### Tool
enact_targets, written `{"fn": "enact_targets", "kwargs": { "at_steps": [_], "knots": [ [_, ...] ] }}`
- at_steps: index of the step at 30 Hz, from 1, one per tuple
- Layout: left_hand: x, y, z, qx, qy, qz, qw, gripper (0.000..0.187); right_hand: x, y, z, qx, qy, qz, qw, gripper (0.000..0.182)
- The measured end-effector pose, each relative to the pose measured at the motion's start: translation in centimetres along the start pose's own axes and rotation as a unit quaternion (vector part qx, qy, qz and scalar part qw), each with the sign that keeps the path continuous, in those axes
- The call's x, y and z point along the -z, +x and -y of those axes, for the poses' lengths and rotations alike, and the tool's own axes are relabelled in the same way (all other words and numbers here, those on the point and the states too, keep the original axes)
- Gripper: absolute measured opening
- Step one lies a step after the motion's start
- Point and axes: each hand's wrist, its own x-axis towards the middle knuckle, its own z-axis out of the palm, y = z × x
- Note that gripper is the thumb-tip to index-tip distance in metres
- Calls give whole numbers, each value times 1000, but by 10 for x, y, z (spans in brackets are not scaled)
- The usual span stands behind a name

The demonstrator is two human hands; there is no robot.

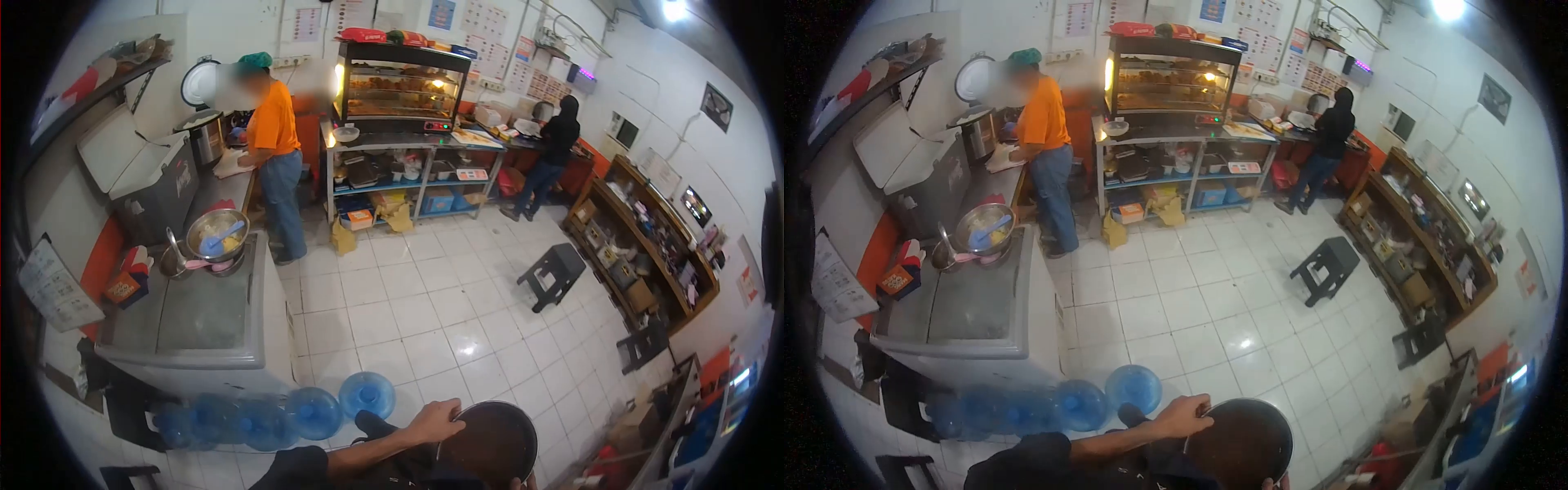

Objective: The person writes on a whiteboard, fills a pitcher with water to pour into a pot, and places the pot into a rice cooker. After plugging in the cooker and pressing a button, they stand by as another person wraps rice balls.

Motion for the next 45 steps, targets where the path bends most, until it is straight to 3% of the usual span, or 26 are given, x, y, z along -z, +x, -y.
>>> {"fn": "enact_targets", "kwargs": {
  "at_steps": [2, 5, 8, 14, 17, 18, 20, 23, 26, 30, 33, 36, 40, 43, 45],
  "knots": [
    [-5, 25, -10, 20, 1, -29, 999, 31, 2, 65, 19, -137, 87, 17, 987, 55],
    [-3, 57, -15, 65, -16, -61, 996, 31, 9, 145, 23, -176, 70, 58, 980, 52],
    [-2, 96, -11, 82, -23, -110, 990, 32, 2, 212, -5, -158, 62, 82, 982, 50],
    [35, 171, 2, 123, -20, -191, 974, 32, -60, 332, -3, -141, 204, 114, 962, 49],
    [63, 217, 28, 118, -23, -221, 968, 30, -86, 391, -29, -135, 74, 163, 974, 48],
    [75, 237, 34, 113, -30, -232, 966, 30, -98, 415, -70, -90, 37, 173, 980, 47],
    [106, 270, 33, 112, -55, -232, 965, 30, -127, 454, -48, -128, 127, 158, 971, 46],
    [150, 308, 38, 94, -36, -259, 961, 31, -168, 507, 14, -119, 58, 175, 976, 46],
    [192, 333, 45, 121, -35, -293, 948, 30, -210, 557, 38, -18, 5, 202, 979, 47],
    [248, 353, 49, 157, -45, -348, 923, 30, -282, 622, 59, -64, 63, 235, 968, 46],
    [288, 368, 66, 182, -54, -396, 899, 30, -338, 665, 75, -22, 66, 299, 952, 46],
    [332, 380, 90, 191, -41, -446, 873, 30, -400, 699, 102, -53, 160, 376, 911, 47],
    [389, 396, 116, 205, -1, -519, 830, 30, -490, 751, 120, -50, 151, 421, 893, 48],
    [439, 403, 118, 223, -15, -554, 802, 30, -547, 785, 187, -45, 148, 470, 869, 52],
    [472, 410, 119, 235, -26, -576, 783, 30, -601, 822, 186, -7, 130, 506, 853, 47]
  ]
}}
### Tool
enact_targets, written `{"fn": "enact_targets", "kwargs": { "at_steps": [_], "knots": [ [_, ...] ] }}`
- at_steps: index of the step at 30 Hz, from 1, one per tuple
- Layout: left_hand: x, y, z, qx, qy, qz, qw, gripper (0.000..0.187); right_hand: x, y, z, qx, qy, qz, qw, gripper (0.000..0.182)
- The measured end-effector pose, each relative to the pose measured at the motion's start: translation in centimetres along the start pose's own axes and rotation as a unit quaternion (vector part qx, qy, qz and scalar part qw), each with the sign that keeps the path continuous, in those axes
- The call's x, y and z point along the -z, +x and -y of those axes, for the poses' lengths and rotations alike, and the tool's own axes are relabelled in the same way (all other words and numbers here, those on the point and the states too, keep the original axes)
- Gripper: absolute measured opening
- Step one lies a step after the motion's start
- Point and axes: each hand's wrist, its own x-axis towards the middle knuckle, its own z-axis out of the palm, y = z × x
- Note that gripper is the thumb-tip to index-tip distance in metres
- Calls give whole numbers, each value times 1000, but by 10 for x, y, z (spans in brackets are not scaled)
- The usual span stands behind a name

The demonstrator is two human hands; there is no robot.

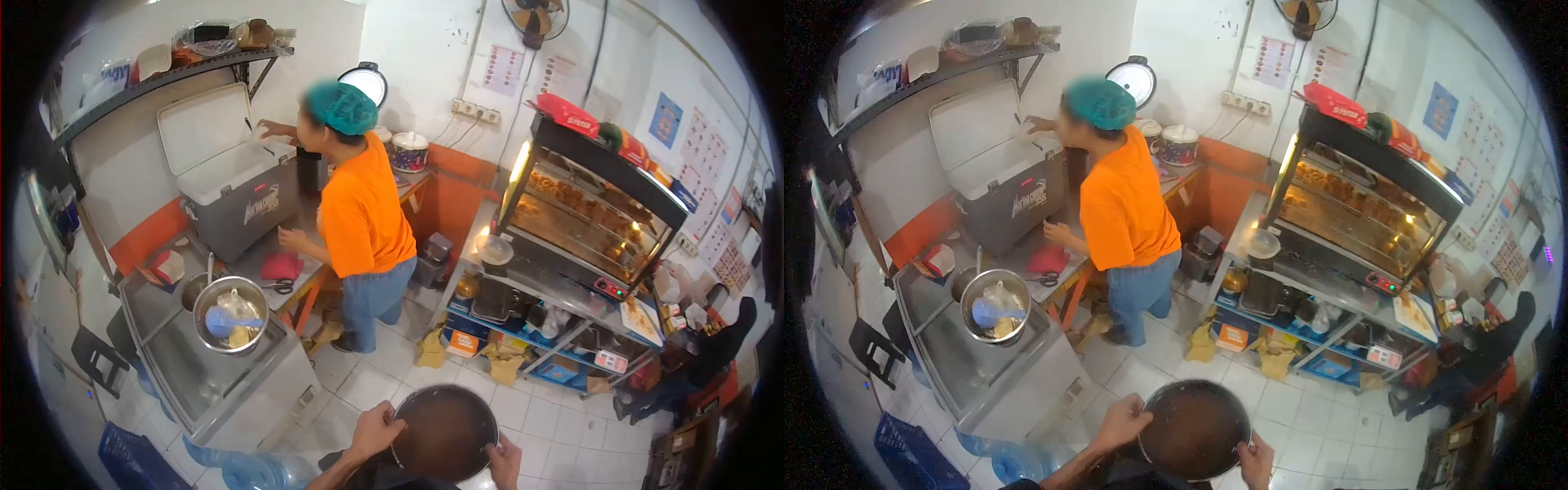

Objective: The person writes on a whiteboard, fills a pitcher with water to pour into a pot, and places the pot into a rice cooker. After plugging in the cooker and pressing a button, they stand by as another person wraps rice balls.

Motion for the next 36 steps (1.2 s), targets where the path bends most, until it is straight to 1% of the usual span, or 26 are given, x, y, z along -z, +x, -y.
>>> {"fn": "enact_targets", "kwargs": {
  "at_steps": [1, 4, 7, 8, 10, 13, 14, 16, 19, 20, 23, 26, 29, 32, 36],
  "knots": [
    [3, 12, -5, 12, -5, -10, 1000, 30, -1, 23, -4, 7, -18, 20, 1000, 45],
    [11, 48, -19, 12, 1, -72, 997, 30, -17, 85, 23, 34, 21, 59, 997, 45],
    [21, 86, -26, 42, -42, -78, 995, 30, -28, 136, 42, 29, 1, 78, 996, 46],
    [26, 103, -27, 37, -35, -84, 995, 30, -37, 151, 55, 29, -2, 82, 996, 47],
    [31, 126, -29, 36, -24, -81, 996, 30, -47, 164, 75, 14, -15, 82, 996, 48],
    [42, 159, -27, 29, -22, -65, 997, 30, -61, 192, 63, 27, 56, 71, 996, 49],
    [45, 170, -24, 18, -25, -69, 997, 30, -67, 197, 66, 28, 61, 66, 996, 49],
    [46, 189, -19, -4, -35, -72, 997, 29, -76, 204, 72, 28, 68, 55, 996, 50],
    [50, 214, -20, 13, -35, -57, 998, 29, -91, 206, 96, 20, 41, 41, 998, 49],
    [51, 219, -22, 11, -40, -58, 997, 29, -89, 213, 93, 17, -40, 21, 999, 48],
    [49, 236, -23, 1, -49, -54, 997, 29, -92, 229, 87, 13, 9, 6, 1000, 48],
    [50, 249, -31, 46, -50, -21, 998, 27, -85, 247, 82, 4, -15, 10, 1000, 49],
    [39, 261, -34, 44, -48, -49, 997, 27, -85, 262, 89, -11, 27, 5, 1000, 50],
    [24, 273, -43, 51, -31, -66, 996, 27, -74, 281, 102, -20, 4, 35, 999, 46],
    [-7, 290, -51, 67, -10, -75, 995, 27, -48, 317, 93, -31, 25, 56, 998, 45]
  ]
}}
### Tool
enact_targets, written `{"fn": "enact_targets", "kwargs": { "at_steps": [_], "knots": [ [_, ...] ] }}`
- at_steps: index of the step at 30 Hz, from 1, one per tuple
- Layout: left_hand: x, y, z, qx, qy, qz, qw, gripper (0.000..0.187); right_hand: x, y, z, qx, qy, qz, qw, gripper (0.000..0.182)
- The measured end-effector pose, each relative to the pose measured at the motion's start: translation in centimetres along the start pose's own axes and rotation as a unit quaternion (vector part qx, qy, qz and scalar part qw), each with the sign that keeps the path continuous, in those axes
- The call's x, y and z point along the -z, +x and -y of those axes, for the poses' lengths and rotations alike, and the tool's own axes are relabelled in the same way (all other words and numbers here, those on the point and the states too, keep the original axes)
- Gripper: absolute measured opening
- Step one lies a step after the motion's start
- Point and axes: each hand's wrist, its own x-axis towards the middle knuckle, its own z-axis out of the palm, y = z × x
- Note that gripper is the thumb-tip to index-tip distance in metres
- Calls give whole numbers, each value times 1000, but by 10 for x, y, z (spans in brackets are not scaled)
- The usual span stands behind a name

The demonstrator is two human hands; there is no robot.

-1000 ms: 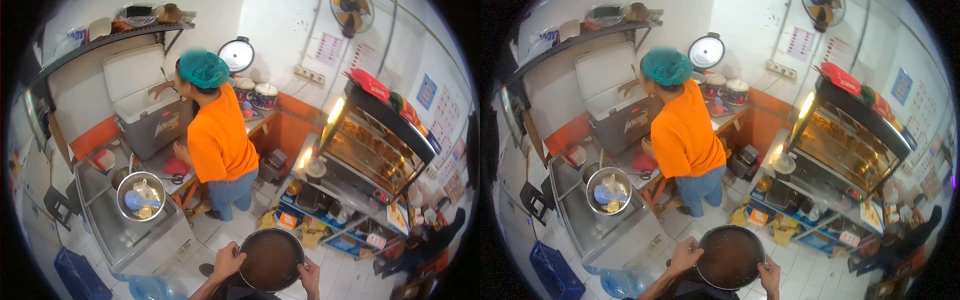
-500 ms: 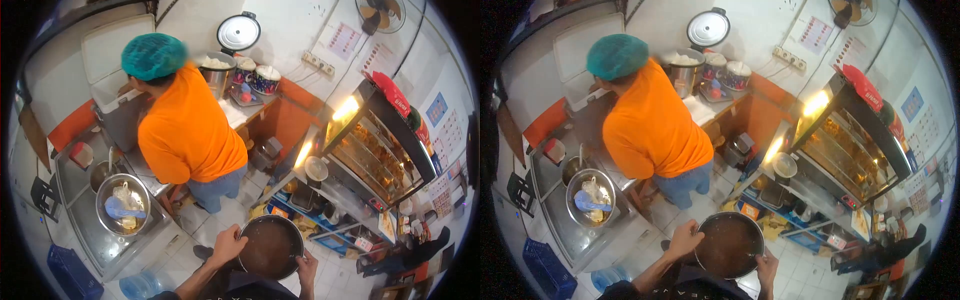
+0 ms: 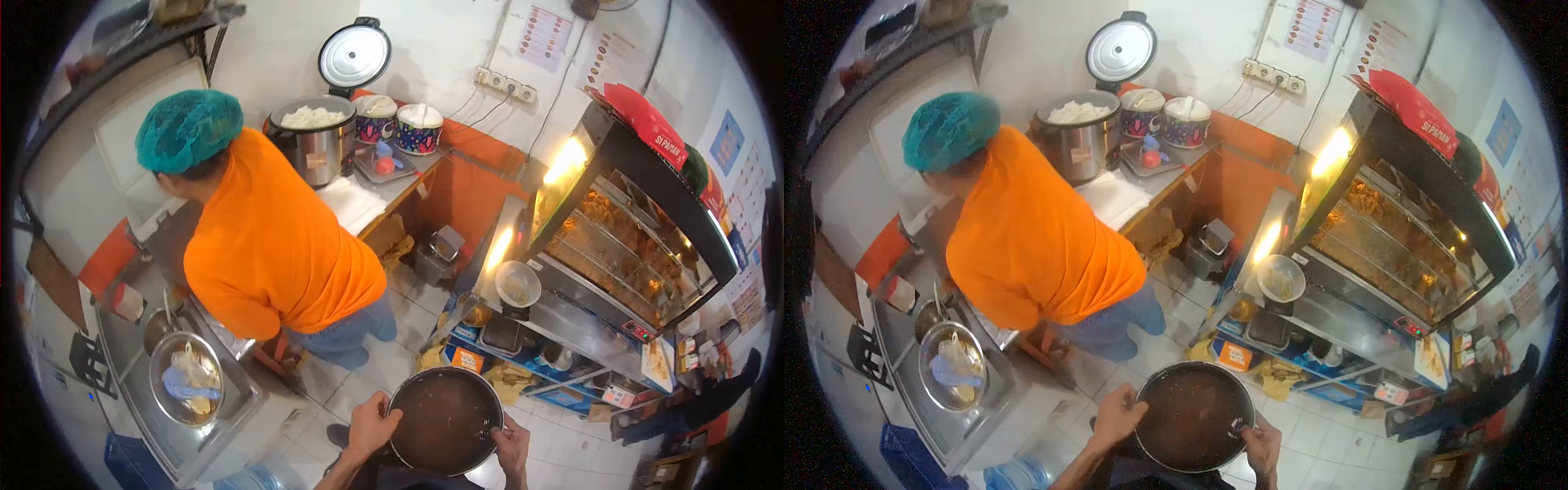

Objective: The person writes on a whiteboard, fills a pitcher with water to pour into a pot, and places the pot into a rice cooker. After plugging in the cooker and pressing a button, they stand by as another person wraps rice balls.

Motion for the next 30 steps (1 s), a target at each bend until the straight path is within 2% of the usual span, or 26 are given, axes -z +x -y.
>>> {"fn": "enact_targets", "kwargs": {
  "at_steps": [2, 5, 6, 7, 9, 12, 14, 15, 16, 19, 22, 26, 29, 30],
  "knots": [
    [-20, 5, -7, 10, 1, -12, 1000, 26, 19, 21, 2, -11, -12, 15, 1000, 45],
    [-55, 7, -19, 34, -65, -47, 996, 25, 53, 60, -25, 60, -17, 39, 997, 46],
    [-66, 8, -16, 47, -68, -50, 995, 22, 58, 60, 8, 28, -34, 53, 998, 45],
    [-73, 12, -15, 55, -74, -46, 995, 21, 68, 71, 12, 36, -94, 66, 993, 44],
    [-92, 10, -18, 81, -105, -43, 990, 19, 80, 81, 32, 11, -83, 74, 994, 44],
    [-105, 7, -49, 55, -58, -55, 995, 19, 98, 101, 5, 17, 0, 76, 997, 44],
    [-117, 6, -58, 55, -64, -58, 995, 19, 112, 105, 5, 20, -3, 82, 996, 45],
    [-118, 4, -60, 52, -60, -56, 995, 18, 114, 103, 9, 20, 3, 82, 996, 45],
    [-119, 2, -56, 48, -59, -52, 996, 18, 120, 102, 17, 4, -47, 92, 995, 45],
    [-129, -4, -40, 42, -80, -43, 995, 17, 125, 101, -5, 21, 27, 92, 995, 46],
    [-128, -18, -42, 51, -107, -51, 992, 17, 128, 92, -14, 40, 18, 87, 995, 47],
    [-118, -37, -47, 28, -95, -67, 993, 18, 115, 63, 12, 52, 47, 73, 995, 48],
    [-111, -52, -38, 47, -81, -83, 992, 18, 121, 56, 7, 40, -50, 98, 993, 48],
    [-109, -58, -38, 64, -79, -87, 991, 18, 119, 57, 0, 53, -34, 98, 993, 48]
  ]
}}
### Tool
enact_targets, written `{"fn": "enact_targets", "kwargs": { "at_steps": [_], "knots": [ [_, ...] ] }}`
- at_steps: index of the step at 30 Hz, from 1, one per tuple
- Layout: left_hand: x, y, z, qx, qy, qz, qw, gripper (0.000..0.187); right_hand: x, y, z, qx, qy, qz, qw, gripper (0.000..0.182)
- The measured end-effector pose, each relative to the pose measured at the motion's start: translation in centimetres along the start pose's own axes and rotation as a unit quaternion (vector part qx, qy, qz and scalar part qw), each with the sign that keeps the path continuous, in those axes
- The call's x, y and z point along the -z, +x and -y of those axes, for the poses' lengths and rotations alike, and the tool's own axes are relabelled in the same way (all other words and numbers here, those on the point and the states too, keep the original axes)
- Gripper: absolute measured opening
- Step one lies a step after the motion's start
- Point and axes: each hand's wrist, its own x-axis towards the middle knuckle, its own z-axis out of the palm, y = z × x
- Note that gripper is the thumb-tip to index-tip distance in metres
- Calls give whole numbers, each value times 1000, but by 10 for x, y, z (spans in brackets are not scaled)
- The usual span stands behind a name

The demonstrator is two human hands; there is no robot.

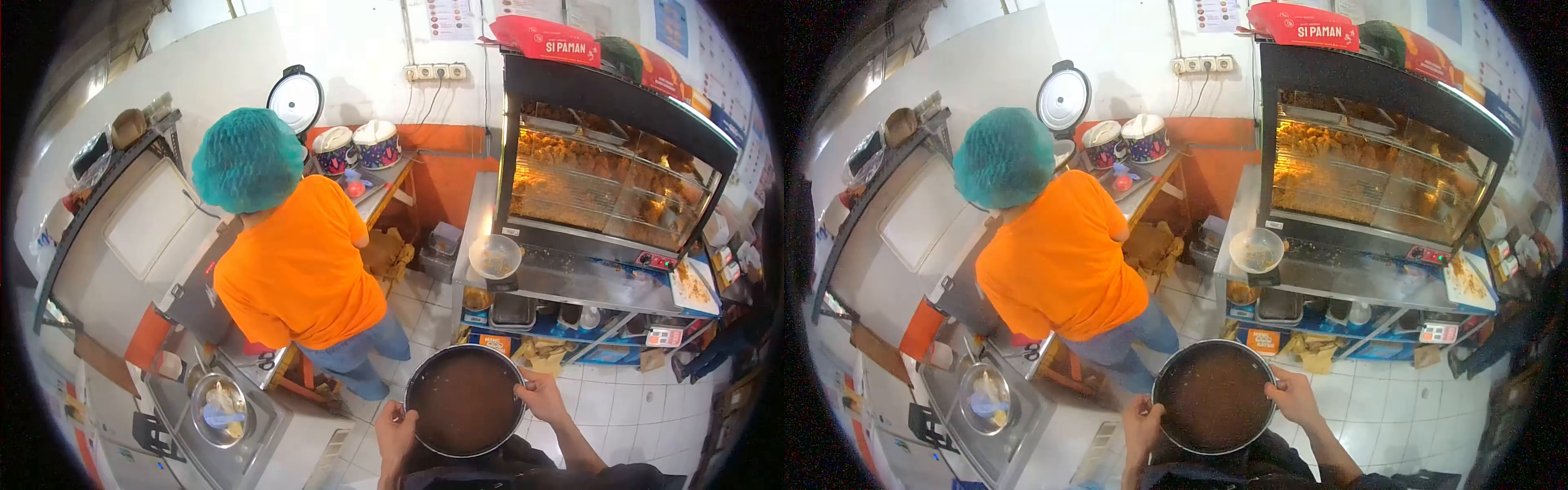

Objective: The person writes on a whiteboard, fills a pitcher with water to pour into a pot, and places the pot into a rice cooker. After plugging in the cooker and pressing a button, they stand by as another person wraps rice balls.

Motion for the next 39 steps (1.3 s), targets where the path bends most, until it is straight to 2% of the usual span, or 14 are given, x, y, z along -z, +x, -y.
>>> {"fn": "enact_targets", "kwargs": {
  "at_steps": [3, 5, 6, 9, 19, 24, 27, 33, 39],
  "knots": [
    [11, -11, 11, -95, 13, -28, 995, 17, -8, -7, -10, 9, 9, 15, 1000, 48],
    [19, -25, -3, -80, 4, -32, 996, 17, -11, -12, 12, -18, -36, 43, 998, 48],
    [22, -27, -9, -77, -2, -37, 996, 17, -16, -11, 11, -17, 1, 50, 999, 48],
    [29, -27, -4, -54, 35, -57, 996, 17, -27, -10, 22, -31, -2, 48, 998, 48],
    [22, 20, 36, -58, 8, -59, 997, 12, -30, 34, 17, 3, -35, 52, 998, 46],
    [12, 36, 8, -6, -23, -67, 997, 17, -25, 64, 9, 19, -51, 51, 997, 48],
    [7, 36, -22, -69, -6, -85, 994, 17, -23, 72, 25, 20, -66, 59, 996, 44],
    [1, 48, -12, -56, -3, -79, 995, 18, -19, 82, 27, 14, -116, 54, 992, 51],
    [1, 49, -10, -48, 13, -74, 996, 13, -18, 84, 19, 15, -100, 59, 993, 52]
  ]
}}
